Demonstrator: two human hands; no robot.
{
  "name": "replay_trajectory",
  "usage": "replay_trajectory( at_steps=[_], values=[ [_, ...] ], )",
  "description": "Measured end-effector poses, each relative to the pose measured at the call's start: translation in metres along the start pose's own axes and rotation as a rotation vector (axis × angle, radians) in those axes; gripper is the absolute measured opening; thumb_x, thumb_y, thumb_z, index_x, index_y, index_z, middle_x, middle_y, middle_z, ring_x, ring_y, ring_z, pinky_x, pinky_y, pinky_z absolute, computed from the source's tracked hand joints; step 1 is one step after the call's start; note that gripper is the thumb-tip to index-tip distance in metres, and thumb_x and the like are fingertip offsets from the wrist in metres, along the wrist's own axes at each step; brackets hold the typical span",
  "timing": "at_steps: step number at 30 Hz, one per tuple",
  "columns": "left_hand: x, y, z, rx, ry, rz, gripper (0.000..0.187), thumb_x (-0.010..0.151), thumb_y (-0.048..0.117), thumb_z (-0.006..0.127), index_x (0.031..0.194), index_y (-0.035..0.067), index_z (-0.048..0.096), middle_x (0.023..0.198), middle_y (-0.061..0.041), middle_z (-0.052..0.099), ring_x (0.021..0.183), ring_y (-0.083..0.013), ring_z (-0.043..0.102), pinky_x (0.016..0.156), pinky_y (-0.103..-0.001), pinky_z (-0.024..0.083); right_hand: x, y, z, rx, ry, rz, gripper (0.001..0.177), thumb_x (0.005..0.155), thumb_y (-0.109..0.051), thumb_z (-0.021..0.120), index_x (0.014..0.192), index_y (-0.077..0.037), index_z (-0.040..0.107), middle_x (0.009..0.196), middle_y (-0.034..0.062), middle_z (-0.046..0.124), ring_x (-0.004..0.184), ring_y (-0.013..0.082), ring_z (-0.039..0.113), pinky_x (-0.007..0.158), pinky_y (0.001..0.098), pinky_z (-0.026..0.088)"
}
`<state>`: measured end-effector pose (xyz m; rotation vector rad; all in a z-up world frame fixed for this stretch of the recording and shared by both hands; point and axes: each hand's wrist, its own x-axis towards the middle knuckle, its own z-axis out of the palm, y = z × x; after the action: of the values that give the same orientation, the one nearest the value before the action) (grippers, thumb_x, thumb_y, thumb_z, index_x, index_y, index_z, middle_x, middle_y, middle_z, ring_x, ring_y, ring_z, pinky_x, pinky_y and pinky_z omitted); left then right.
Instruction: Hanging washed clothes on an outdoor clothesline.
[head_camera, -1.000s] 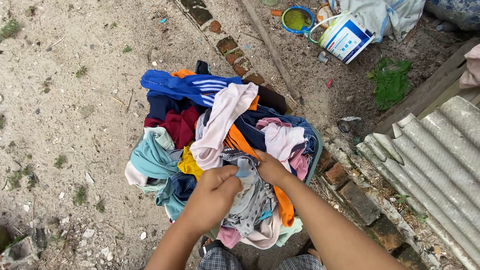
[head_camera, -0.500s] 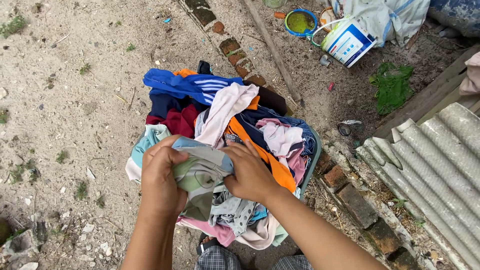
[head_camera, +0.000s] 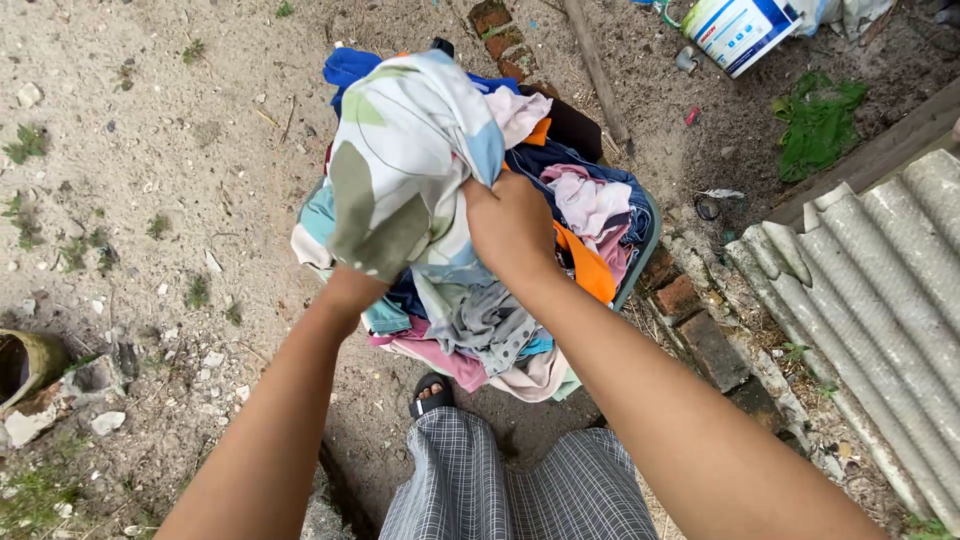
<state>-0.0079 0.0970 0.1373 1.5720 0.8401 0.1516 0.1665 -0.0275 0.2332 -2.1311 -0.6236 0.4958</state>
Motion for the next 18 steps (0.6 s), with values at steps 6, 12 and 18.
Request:
replay_trajectory(
  at_steps=[6,12,18],
  values=[
    [-0.002,-0.022,0.055,0.016,-0.126,0.239,0.070,0.076,0.006,0.071,0.141,0.007,0.045,0.137,-0.007,0.057,0.127,-0.0212,0.052,0.104,-0.035,0.042,0.029,-0.032,0.002,0.789,-0.068,0.353,0.041,0.093,-0.034,0.062,0.093,0.005,0.074,0.087,0.0107,0.075,0.077,0.0228,0.068,0.072,0.0405,0.052],
    [0.006,0.084,0.025,-0.888,0.046,0.063,0.040,0.098,0.008,0.043,0.138,0.011,0.052,0.132,-0.005,0.062,0.117,-0.0223,0.062,0.097,-0.043,0.050,0.068,-0.082,-0.054,1.198,-0.203,0.295,0.036,0.093,-0.024,0.055,0.115,0.000,0.070,0.110,0.0154,0.078,0.094,0.0269,0.077,0.087,0.0445,0.062],
    [-0.038,0.253,-0.061,-1.067,-0.228,0.599,0.095,0.093,0.078,0.027,0.141,-0.001,0.045,0.145,-0.021,0.057,0.134,-0.0338,0.062,0.106,-0.053,0.052,0.081,-0.137,-0.133,1.416,-0.479,0.074,0.044,0.096,-0.027,0.057,0.129,0.002,0.062,0.124,0.0181,0.072,0.113,0.0347,0.070,0.107,0.0520,0.055]
  ],
)
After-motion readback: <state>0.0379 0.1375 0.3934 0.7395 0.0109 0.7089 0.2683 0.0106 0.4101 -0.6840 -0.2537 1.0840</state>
